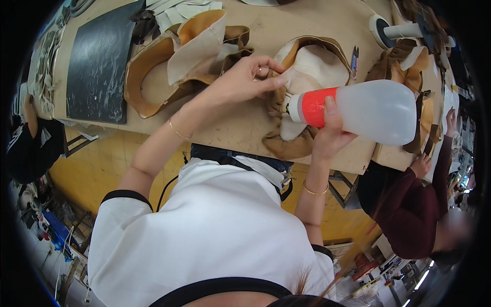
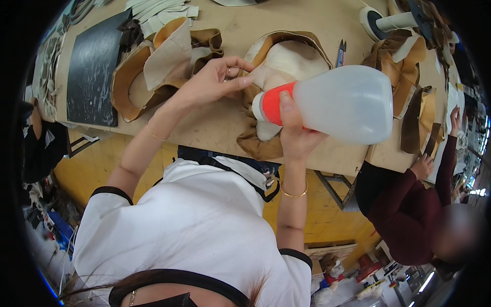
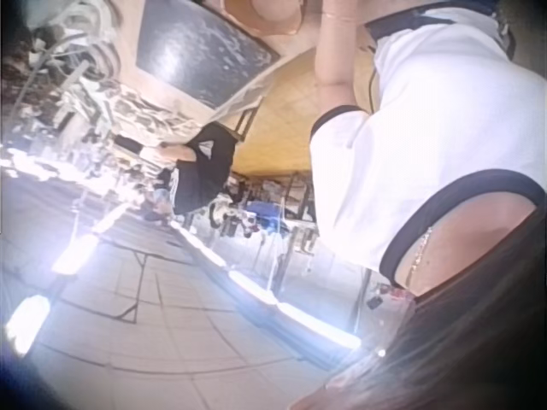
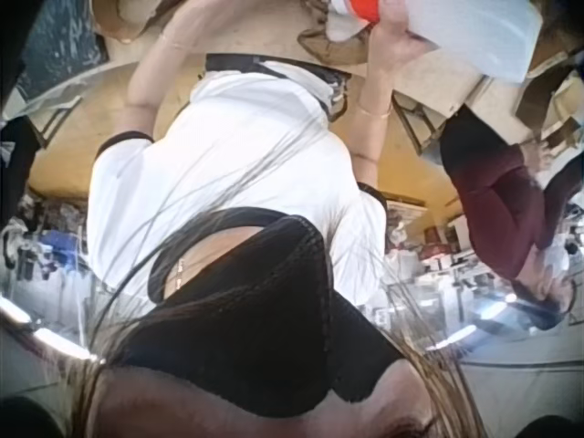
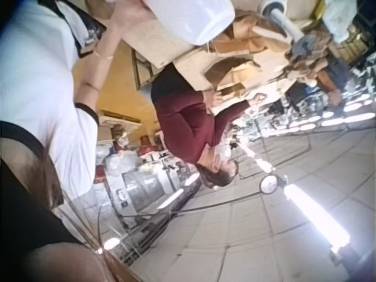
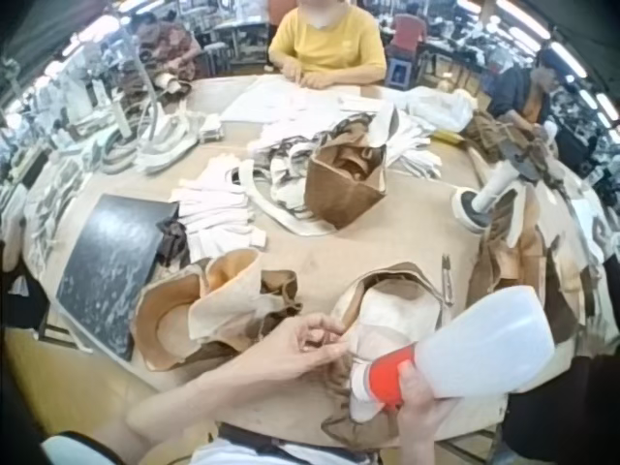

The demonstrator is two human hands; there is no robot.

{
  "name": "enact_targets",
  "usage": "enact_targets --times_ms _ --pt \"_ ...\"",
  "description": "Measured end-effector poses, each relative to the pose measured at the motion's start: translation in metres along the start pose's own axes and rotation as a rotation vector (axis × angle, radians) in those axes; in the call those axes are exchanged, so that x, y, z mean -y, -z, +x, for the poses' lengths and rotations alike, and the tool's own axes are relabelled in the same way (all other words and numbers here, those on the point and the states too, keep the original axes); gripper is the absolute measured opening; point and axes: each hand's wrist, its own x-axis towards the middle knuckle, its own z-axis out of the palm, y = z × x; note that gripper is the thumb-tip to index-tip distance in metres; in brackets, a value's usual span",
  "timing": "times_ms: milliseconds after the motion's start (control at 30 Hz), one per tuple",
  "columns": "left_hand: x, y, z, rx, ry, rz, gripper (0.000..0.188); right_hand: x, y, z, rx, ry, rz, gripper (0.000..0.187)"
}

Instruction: The person applies glue from a squeeze bottle to the edges of a white leather piece inside a tan shoe upper. They repeatedly squeeze the bottle and reposition the leather to cover seams and edges.

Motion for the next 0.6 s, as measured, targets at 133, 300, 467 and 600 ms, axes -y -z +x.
enact_targets --times_ms 133,300,467,600 --pt "0.013 -0.024 -0.007 -0.126 -0.275 -0.119 0.045 0.009 -0.005 0.008 -0.079 -0.010 0.037 0.045" --pt "0.018 -0.027 -0.015 -0.134 -0.310 -0.414 0.052 0.011 -0.017 0.009 -0.073 -0.007 0.080 0.045" --pt "0.018 -0.028 -0.019 -0.128 -0.288 -0.380 0.062 0.007 -0.033 0.012 -0.070 0.162 0.039 0.036" --pt "0.018 -0.027 -0.019 -0.081 -0.339 -0.397 0.066 0.006 -0.043 0.015 -0.067 0.307 0.034 0.029"
